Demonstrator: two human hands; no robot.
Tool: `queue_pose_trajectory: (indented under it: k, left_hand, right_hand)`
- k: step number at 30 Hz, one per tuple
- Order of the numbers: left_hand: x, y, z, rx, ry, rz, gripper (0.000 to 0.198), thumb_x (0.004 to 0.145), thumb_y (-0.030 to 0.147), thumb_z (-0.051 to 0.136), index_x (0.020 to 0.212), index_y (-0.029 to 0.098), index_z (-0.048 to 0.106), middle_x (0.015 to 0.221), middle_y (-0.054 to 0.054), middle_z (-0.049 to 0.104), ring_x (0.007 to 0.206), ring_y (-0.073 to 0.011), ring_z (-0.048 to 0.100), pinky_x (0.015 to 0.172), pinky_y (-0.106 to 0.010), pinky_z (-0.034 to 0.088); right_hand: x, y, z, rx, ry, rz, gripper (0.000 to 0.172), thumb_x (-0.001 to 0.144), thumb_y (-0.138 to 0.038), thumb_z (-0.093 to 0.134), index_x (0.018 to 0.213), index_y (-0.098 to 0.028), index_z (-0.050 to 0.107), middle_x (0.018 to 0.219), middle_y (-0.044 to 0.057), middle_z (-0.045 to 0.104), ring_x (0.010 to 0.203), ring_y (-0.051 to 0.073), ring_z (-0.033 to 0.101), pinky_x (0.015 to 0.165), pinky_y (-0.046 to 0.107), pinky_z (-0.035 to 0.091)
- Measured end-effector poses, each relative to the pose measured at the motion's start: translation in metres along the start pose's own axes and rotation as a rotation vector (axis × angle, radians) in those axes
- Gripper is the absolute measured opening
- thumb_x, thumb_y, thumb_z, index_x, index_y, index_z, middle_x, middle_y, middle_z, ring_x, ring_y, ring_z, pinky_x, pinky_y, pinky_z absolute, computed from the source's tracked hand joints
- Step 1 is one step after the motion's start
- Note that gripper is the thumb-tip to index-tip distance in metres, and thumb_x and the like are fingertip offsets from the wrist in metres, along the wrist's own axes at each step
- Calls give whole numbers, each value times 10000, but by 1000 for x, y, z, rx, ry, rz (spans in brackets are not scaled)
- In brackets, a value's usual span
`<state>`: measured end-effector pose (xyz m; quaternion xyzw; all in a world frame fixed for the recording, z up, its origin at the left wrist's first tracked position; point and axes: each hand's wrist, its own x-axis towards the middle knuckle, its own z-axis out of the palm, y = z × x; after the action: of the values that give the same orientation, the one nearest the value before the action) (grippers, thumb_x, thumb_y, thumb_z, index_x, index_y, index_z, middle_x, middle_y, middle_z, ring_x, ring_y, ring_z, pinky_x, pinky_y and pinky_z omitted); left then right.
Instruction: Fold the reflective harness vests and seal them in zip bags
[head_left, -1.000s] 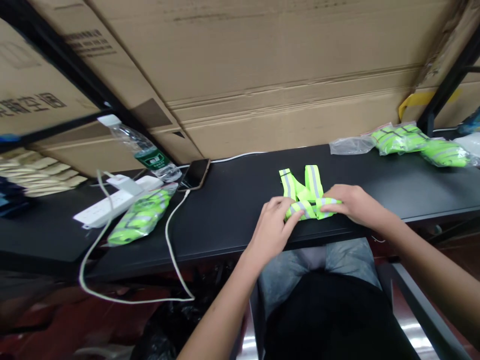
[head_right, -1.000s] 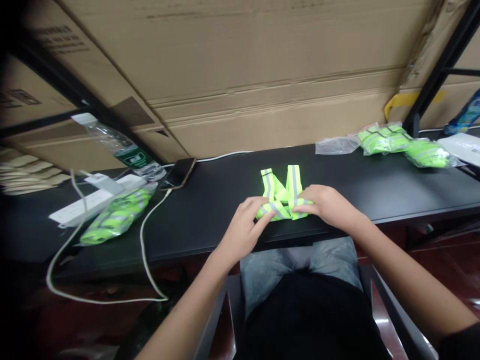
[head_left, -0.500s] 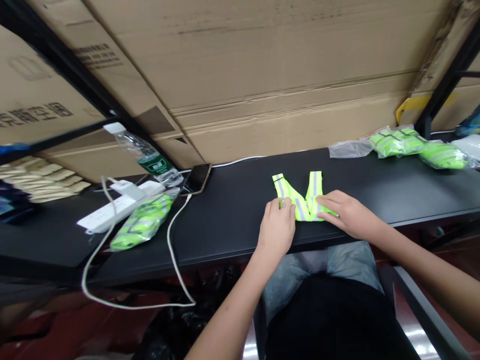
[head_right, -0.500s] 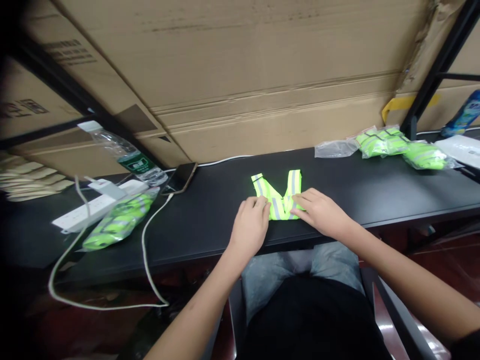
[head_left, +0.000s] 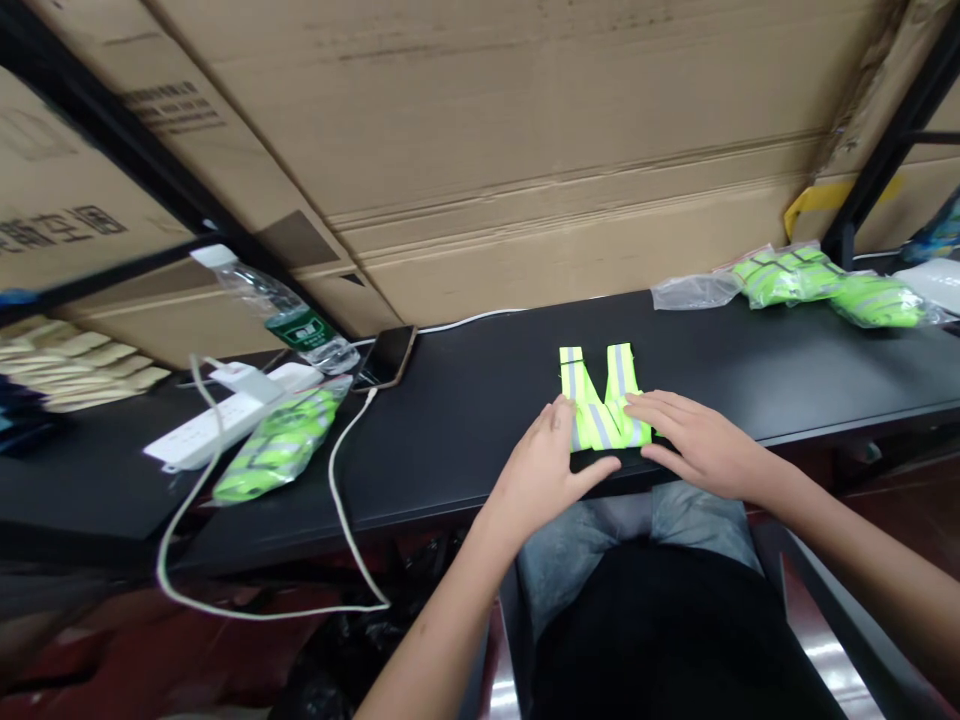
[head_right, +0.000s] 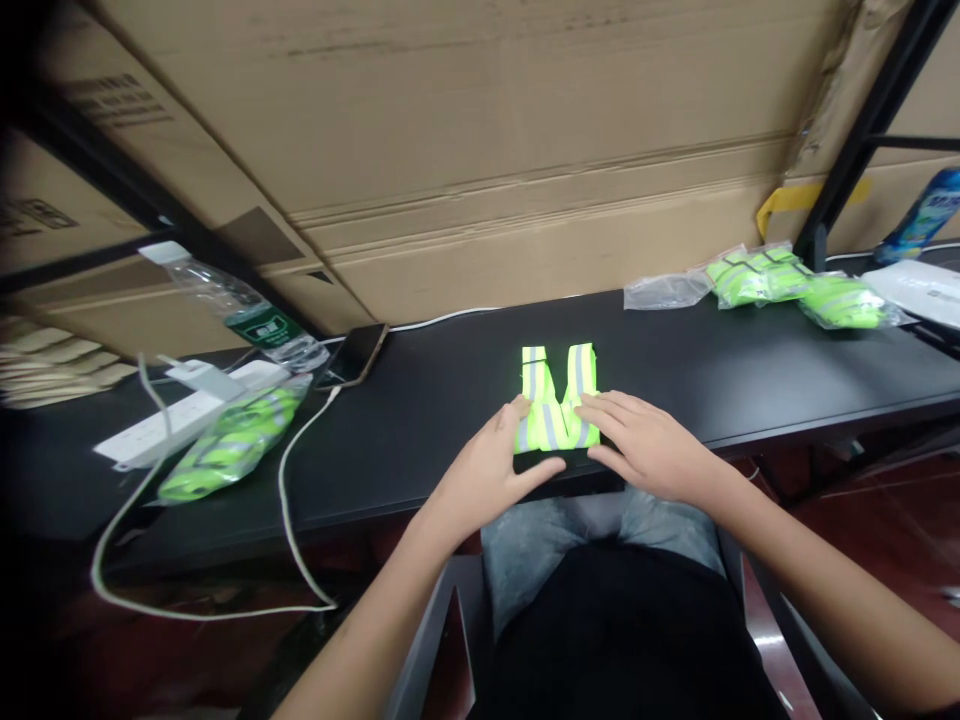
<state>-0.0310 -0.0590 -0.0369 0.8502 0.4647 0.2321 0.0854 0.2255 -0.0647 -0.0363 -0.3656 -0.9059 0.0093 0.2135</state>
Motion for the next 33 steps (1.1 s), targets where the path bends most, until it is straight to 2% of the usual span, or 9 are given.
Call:
queue_pose_trajectory:
  k: [2,4,7,10,16,22,25,29,33]
  left_hand:
    - [-9,4,3,55,19,53,725,786,582,760,1289,147,472,1336,-224,601,1278,-389,565,994,-541,517]
    - [-21,12,6,99,66,86,598,804,468,789,1231,153,512,1280,-193,626,1241,-370,575,990,-522,515]
    - [-38,28,6,153,123,110,324,892,268,709,1155,151,561,1115,-136,659,1042,-308,623,874,-453,542]
    - [-37,35,-4,119,66,109,189,956,322,628,1043,155,615,967,-91,653,922,-276,597,794,-429,519]
    - [9,0,-18,-104,-90,-32,394,1012,506,474,811,205,629,1047,-51,576,1019,-244,507,918,-416,468]
    - [22,-19,1,110,67,-259,431,1005,502,464,1195,126,554,1167,-137,545,1050,-301,511,927,-489,447]
    - [20,-10,3,200,117,-307,407,989,481,527,1189,128,568,1132,-143,575,1026,-311,545,901,-466,465]
    - [14,4,5,328,176,-261,234,1018,350,499,1041,182,660,1094,-117,612,953,-276,601,806,-390,504]
    - [-3,14,8,308,233,-92,316,980,394,556,1129,133,654,1126,-156,626,1036,-320,593,854,-436,519]
  right_hand:
    - [-5,-3,4,-37,-7,-30,611,957,-547,574,1445,-185,500,1471,152,552,1323,315,538,1067,537,490]
    - [-12,-8,11,-101,34,-59,638,896,-617,623,1343,-164,579,1404,179,597,1242,337,580,1003,528,516]
    - [-21,-16,20,-204,182,-90,406,943,-522,608,1110,-158,672,1188,171,700,1046,305,638,876,449,531]
    - [-13,-14,16,-208,274,-116,310,973,-454,592,941,-161,686,942,123,723,895,253,638,768,363,494]
    - [48,27,-4,-46,-40,-35,478,1006,-553,474,787,-179,675,788,69,637,756,197,570,710,313,458]
    - [77,44,18,-135,12,30,487,1026,-529,430,922,-138,700,962,135,641,877,250,569,798,377,472]
    - [71,31,25,-193,93,83,430,1046,-447,409,1033,-110,675,1006,175,645,909,281,574,801,416,465]
    - [49,7,20,-199,89,-21,370,1056,-381,401,972,-152,679,917,127,679,921,267,607,846,401,476]
    - [22,-9,18,-225,129,-82,493,993,-521,510,1201,-87,615,1156,199,667,1048,316,609,901,446,494]
